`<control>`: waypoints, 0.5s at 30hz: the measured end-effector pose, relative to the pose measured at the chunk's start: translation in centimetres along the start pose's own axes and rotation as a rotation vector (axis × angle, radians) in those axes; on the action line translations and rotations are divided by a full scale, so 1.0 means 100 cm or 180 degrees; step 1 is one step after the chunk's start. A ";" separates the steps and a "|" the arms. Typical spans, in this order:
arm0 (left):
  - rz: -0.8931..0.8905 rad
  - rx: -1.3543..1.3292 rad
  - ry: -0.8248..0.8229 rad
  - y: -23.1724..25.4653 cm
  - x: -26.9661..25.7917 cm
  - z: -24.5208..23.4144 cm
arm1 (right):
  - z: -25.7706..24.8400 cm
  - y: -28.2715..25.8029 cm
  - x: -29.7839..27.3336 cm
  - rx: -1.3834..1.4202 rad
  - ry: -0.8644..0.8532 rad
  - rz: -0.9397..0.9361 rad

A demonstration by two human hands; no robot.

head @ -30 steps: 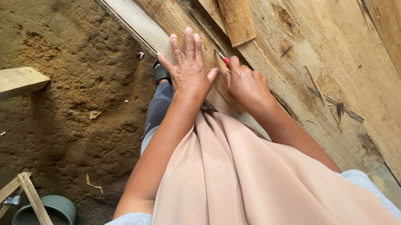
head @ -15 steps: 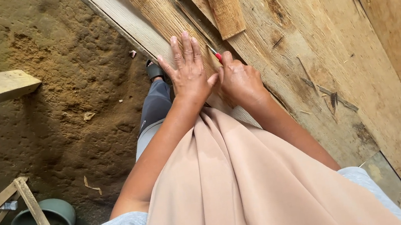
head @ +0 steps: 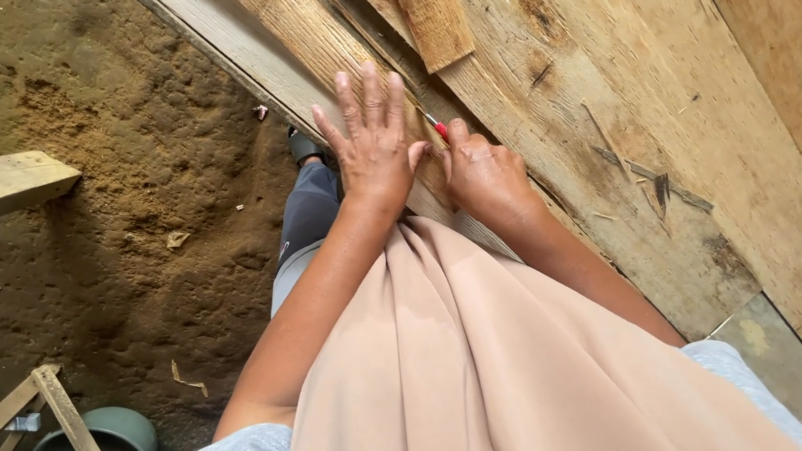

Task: The person uses a utility knife to shave thin strips from a long piece of wood on a wooden workbench. They repeatedly position the wood, cut along its length, and remove the shavings by hand.

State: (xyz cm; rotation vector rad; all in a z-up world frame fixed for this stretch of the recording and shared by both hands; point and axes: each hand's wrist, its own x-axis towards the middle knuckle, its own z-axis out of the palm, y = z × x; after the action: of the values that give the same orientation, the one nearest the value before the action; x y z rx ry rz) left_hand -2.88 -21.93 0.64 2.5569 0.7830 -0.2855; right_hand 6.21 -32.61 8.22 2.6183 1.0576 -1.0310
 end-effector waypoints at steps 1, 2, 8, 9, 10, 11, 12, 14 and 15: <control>0.0013 0.0008 -0.0005 -0.001 0.000 0.000 | 0.002 0.001 0.001 0.0012 0.0003 0.0010; 0.0040 -0.0017 0.0018 -0.001 0.000 0.001 | 0.004 0.003 0.002 -0.0006 0.0042 -0.0024; -0.0005 -0.0078 -0.0025 0.000 0.003 0.001 | 0.004 0.010 -0.010 0.0036 -0.0042 -0.0007; 0.0002 -0.0065 -0.0042 0.001 0.002 0.001 | 0.002 0.010 -0.014 0.0076 -0.0055 0.0002; 0.0010 -0.0068 -0.0049 0.004 0.003 -0.005 | 0.006 0.013 -0.014 0.0077 -0.0058 0.0013; -0.0120 -0.0008 -0.0280 0.006 0.004 -0.012 | 0.010 0.016 -0.014 0.0132 0.0004 0.0047; -0.0250 0.0058 -0.0509 0.007 0.005 -0.019 | 0.014 0.019 -0.013 0.0190 0.0068 0.0077; -0.0239 0.0022 -0.0518 0.007 0.005 -0.019 | 0.017 0.022 -0.019 0.0207 0.0064 0.0097; -0.0237 -0.0017 -0.0524 0.007 0.005 -0.019 | 0.018 0.024 -0.021 0.0220 0.0060 0.0109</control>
State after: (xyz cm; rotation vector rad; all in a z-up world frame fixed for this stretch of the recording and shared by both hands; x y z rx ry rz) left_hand -1.94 -21.31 2.43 2.4650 0.8156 -0.5097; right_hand 5.66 -36.25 7.93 2.6956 0.9949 -1.0561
